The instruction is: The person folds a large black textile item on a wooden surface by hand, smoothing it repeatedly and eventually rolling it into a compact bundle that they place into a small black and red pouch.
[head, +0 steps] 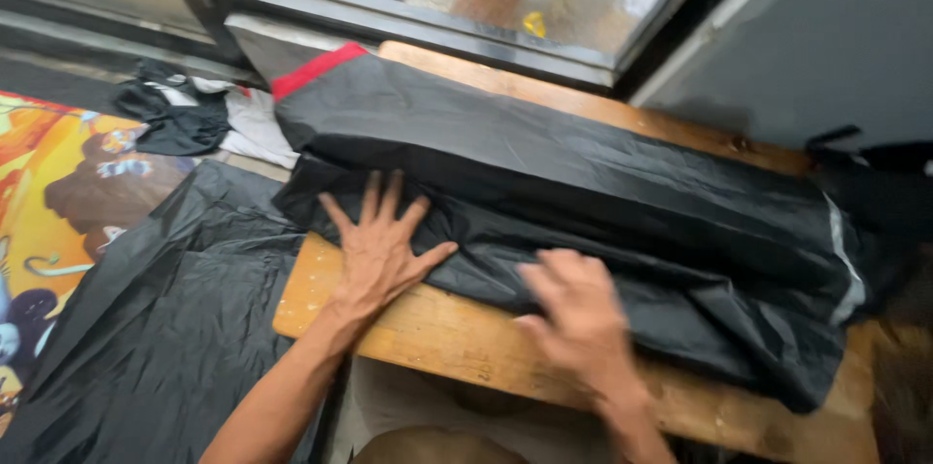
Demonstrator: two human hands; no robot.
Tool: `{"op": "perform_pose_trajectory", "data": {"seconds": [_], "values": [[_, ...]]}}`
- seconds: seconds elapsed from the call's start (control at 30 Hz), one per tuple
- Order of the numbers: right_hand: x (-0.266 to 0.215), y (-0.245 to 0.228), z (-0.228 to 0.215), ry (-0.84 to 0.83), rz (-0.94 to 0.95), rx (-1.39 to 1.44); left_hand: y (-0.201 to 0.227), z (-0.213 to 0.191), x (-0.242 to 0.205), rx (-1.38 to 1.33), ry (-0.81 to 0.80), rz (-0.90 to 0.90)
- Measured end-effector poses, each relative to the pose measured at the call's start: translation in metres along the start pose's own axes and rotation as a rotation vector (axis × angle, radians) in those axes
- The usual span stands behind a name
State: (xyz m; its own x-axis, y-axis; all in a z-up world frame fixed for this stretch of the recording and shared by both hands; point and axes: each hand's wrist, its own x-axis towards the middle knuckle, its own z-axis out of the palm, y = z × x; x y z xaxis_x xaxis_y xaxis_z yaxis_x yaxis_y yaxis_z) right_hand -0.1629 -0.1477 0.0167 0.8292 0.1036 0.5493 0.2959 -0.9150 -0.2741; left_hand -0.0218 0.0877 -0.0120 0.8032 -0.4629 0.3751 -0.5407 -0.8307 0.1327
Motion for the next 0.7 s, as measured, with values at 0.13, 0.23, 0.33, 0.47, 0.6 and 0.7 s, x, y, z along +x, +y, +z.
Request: {"op": "perform_pose_trajectory", "data": {"seconds": [0.13, 0.23, 0.33, 0.47, 0.6, 0.7], "values": [[-0.018, 0.012, 0.026, -0.418, 0.079, -0.167, 0.010, -0.038, 0.014, -0.012, -0.304, -0.161], [-0.050, 0.063, 0.013, -0.326, 0.090, -0.361, 0.005, -0.037, 0.016, -0.059, -0.448, -0.244], [-0.117, 0.141, -0.010, -0.264, 0.145, -0.665, 0.001, -0.030, 0.018, -0.065, -0.464, -0.268], [-0.128, 0.161, -0.065, -0.365, 0.545, -0.705, 0.001, -0.027, 0.018, -0.103, -0.450, -0.284], [-0.135, 0.173, -0.073, -0.098, 0.610, -0.729, 0.004, -0.027, 0.018, -0.071, -0.420, -0.288], [-0.089, 0.154, -0.069, 0.247, 0.512, -0.758, 0.005, -0.028, 0.017, -0.030, -0.386, -0.297]]}}
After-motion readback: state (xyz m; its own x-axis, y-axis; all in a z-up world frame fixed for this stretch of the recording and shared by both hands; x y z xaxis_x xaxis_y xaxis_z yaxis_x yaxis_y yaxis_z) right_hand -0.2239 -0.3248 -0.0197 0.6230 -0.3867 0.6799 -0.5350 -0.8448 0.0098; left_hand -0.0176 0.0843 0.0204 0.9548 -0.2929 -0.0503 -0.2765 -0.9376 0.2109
